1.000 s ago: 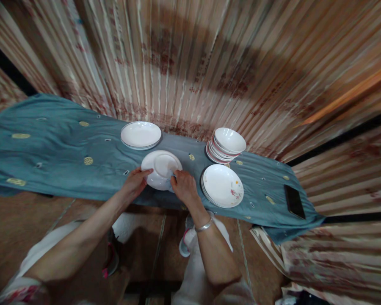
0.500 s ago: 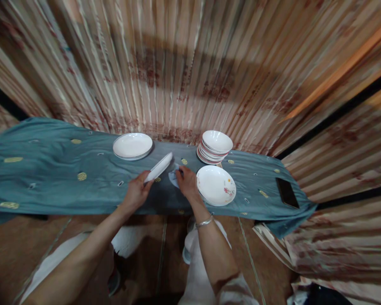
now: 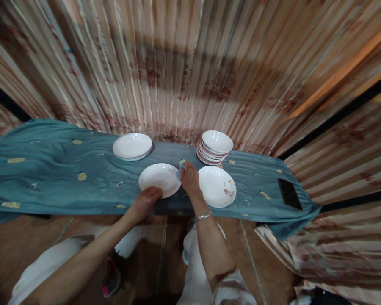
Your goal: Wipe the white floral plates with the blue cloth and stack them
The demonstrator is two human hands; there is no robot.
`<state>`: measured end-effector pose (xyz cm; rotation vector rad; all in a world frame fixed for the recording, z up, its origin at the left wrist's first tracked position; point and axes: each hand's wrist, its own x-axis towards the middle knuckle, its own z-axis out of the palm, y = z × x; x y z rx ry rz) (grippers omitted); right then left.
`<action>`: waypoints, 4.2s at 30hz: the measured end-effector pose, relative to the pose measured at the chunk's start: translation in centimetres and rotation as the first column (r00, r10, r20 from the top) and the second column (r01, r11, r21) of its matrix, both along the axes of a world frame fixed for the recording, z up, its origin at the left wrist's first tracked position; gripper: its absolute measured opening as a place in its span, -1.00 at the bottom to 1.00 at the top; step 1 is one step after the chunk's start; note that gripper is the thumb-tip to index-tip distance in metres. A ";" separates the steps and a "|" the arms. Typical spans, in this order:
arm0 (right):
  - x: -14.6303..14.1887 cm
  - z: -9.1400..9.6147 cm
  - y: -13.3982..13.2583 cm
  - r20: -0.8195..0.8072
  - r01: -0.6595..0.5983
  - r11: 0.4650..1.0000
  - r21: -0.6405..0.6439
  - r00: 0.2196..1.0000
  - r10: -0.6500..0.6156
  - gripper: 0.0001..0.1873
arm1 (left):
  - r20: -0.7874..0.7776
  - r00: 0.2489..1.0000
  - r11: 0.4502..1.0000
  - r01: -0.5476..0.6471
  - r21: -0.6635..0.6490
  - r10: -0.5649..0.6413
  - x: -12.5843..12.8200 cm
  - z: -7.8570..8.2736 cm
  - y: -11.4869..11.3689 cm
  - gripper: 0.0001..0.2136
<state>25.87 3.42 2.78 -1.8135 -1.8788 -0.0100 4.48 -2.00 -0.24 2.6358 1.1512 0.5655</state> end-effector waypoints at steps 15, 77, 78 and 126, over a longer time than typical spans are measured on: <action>-1.8 -0.9 -0.1 0.301 -0.045 0.961 -0.274 0.945 0.130 -0.66 | 0.490 0.847 0.978 -0.162 -0.136 0.208 -2.6 -0.8 0.6 -0.68; -10.7 -1.3 -0.6 0.100 -0.664 0.735 -0.139 0.729 0.677 -0.54 | 0.545 -0.039 0.545 0.131 -0.828 0.837 -4.3 -1.3 2.5 -0.62; -10.6 -1.3 -0.9 0.086 -0.679 0.720 -0.140 0.716 0.693 -0.54 | 0.550 -0.030 0.549 0.122 -0.827 0.834 -4.4 -1.4 2.5 -0.63; -9.5 -0.1 1.7 0.249 -0.409 0.885 -0.224 0.854 0.458 -0.52 | 0.604 0.089 0.589 0.150 -0.794 0.792 -5.0 -2.4 3.1 -0.44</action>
